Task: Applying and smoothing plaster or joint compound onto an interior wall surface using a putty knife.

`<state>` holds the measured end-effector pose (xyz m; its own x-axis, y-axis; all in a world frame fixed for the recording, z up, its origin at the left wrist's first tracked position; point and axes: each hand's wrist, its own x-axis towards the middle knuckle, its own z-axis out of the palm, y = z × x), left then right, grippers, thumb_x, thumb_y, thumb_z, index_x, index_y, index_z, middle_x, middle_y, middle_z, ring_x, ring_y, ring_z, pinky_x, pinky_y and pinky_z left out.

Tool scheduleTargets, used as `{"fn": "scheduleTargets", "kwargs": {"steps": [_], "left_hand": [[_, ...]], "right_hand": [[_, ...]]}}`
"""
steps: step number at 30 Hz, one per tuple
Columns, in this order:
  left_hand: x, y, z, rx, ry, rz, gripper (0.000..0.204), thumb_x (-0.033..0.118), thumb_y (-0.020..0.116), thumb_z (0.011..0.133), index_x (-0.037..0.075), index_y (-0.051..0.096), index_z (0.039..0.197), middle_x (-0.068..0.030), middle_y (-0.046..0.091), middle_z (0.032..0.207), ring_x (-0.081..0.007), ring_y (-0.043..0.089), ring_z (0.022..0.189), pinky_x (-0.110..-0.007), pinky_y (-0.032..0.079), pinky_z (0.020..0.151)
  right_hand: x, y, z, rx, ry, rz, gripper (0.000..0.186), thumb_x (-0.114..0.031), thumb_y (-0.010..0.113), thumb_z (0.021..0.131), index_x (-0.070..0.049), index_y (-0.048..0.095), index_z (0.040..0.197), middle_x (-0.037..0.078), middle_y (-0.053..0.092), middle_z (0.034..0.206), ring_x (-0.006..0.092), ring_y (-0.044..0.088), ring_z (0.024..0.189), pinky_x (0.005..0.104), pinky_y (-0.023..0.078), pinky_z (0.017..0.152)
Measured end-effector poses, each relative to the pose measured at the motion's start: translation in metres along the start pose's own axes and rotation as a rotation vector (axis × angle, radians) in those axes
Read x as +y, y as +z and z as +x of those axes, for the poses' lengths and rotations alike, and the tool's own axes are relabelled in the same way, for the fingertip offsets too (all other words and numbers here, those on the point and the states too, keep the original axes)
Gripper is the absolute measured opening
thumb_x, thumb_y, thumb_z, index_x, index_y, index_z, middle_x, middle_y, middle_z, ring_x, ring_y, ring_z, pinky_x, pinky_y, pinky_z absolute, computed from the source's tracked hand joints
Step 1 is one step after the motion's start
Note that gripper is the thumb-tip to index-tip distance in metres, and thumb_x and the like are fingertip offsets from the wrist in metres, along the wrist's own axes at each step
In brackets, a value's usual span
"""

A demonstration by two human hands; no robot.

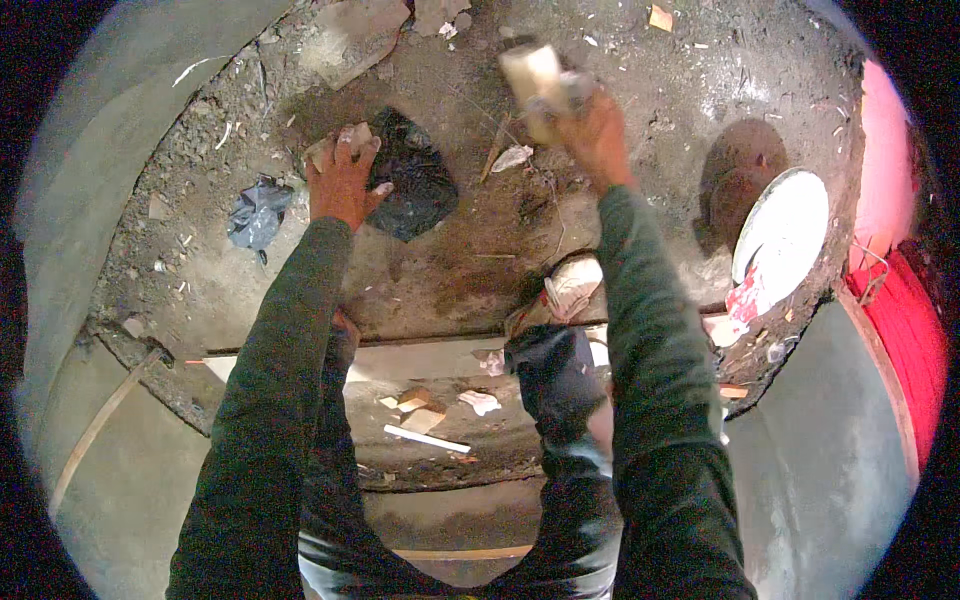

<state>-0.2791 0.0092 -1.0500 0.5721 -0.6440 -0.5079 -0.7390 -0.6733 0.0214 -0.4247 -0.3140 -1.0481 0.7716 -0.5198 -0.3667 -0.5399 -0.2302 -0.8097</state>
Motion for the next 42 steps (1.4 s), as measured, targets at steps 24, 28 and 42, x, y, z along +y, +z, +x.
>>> {"fn": "scheduleTargets", "kwargs": {"steps": [24, 28, 42], "left_hand": [[-0.061, 0.050, -0.082, -0.054, 0.012, 0.023, 0.051, 0.017, 0.066, 0.080, 0.015, 0.048, 0.128, -0.0092, 0.041, 0.136, -0.0319, 0.029, 0.138, -0.060, 0.034, 0.104], [-0.086, 0.066, -0.088, 0.111, -0.260, -0.040, 0.075, 0.018, 0.073, 0.073, 0.022, 0.038, 0.139, -0.0069, 0.040, 0.136, -0.0304, 0.032, 0.136, -0.059, 0.037, 0.101], [-0.034, 0.078, -0.163, -0.150, 0.064, -0.609, 0.047, 0.028, 0.067, 0.084, 0.013, 0.053, 0.126, -0.0215, 0.056, 0.118, -0.0398, 0.057, 0.105, -0.051, 0.049, 0.082]], "right_hand": [[-0.133, 0.140, -0.131, 0.087, 0.402, 0.133, 0.043, -0.030, 0.081, 0.070, 0.003, 0.065, 0.092, 0.021, 0.068, 0.086, 0.0331, 0.067, 0.080, 0.0411, 0.052, 0.074], [-0.143, 0.170, -0.157, 0.107, 0.488, 0.274, 0.040, -0.029, 0.081, 0.073, 0.003, 0.067, 0.090, 0.015, 0.070, 0.082, 0.0247, 0.066, 0.073, 0.0383, 0.052, 0.069], [-0.171, 0.181, -0.326, 0.170, 0.734, 0.366, 0.036, -0.016, 0.079, 0.070, 0.001, 0.064, 0.098, 0.011, 0.064, 0.086, 0.0195, 0.059, 0.079, 0.0332, 0.048, 0.075]]}}
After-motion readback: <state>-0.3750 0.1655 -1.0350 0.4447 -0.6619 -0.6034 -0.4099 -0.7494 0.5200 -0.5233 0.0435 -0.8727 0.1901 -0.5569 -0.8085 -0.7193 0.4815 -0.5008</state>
